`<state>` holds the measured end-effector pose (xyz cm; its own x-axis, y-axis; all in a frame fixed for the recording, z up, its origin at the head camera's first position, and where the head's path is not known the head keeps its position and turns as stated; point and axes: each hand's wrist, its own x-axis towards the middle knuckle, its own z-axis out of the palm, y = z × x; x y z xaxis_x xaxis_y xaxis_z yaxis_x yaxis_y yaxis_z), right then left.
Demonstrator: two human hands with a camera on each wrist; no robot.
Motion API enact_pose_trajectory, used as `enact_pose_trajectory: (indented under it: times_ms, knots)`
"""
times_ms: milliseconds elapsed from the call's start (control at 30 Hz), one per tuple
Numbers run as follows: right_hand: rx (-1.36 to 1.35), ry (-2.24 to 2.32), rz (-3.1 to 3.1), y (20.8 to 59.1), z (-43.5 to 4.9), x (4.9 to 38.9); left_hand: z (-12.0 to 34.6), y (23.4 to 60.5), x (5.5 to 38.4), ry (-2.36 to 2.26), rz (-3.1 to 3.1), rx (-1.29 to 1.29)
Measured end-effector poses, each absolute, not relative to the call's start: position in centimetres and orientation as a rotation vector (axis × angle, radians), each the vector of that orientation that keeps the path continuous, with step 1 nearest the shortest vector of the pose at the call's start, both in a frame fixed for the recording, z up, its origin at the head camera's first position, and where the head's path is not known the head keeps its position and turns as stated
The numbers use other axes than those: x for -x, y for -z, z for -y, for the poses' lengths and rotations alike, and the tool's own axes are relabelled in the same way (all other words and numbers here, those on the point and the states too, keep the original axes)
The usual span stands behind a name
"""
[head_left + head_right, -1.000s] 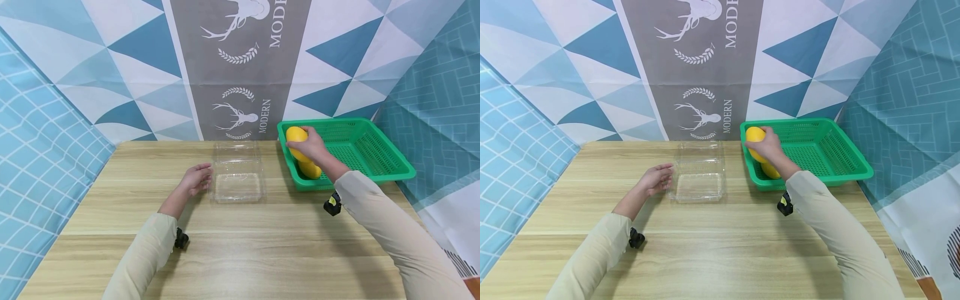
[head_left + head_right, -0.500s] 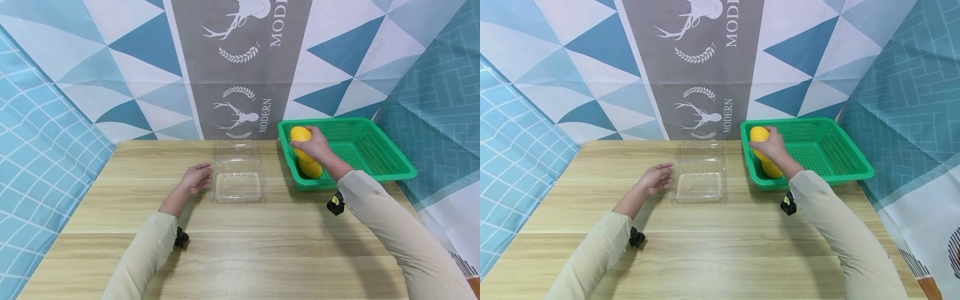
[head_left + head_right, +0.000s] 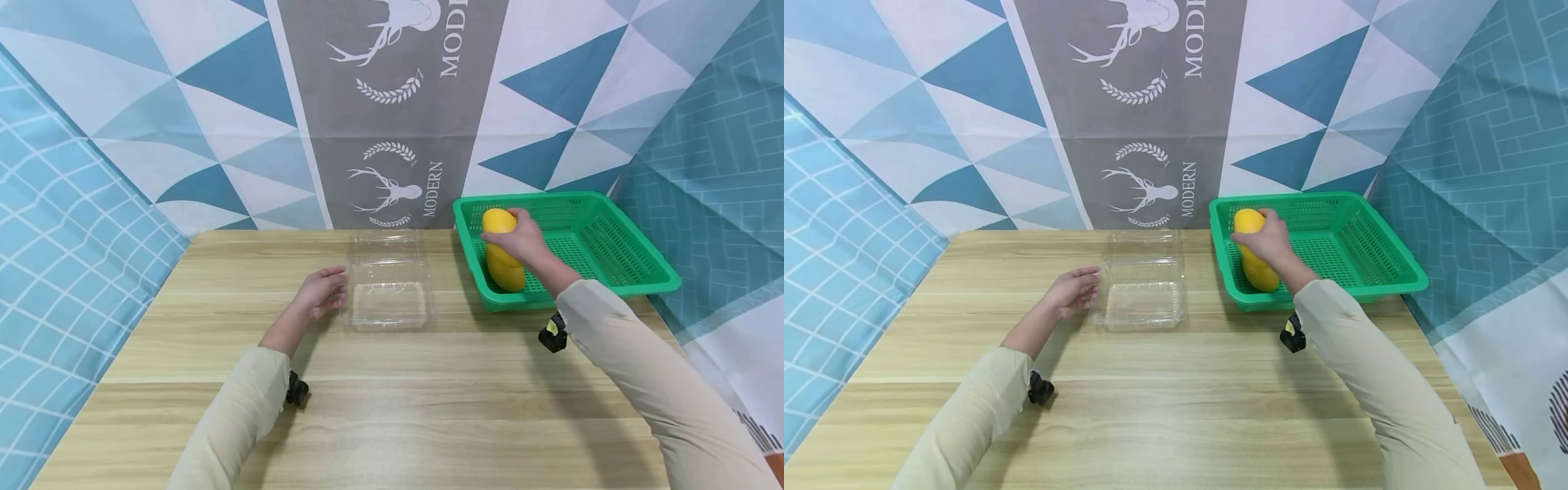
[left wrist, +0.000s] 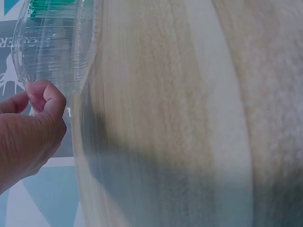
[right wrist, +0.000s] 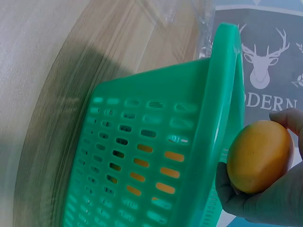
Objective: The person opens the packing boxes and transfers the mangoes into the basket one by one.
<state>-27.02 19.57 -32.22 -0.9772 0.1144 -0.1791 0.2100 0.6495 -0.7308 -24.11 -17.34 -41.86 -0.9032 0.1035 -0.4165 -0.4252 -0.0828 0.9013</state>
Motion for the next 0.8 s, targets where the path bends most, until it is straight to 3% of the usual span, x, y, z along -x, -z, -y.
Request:
enact_pose_trajectory:
  times_ms: [800]
  knots:
    - [-0.302,1.229,-2.762,33.5,-21.7,27.1,17.4,41.9,24.3,-2.068,-1.824,0.347]
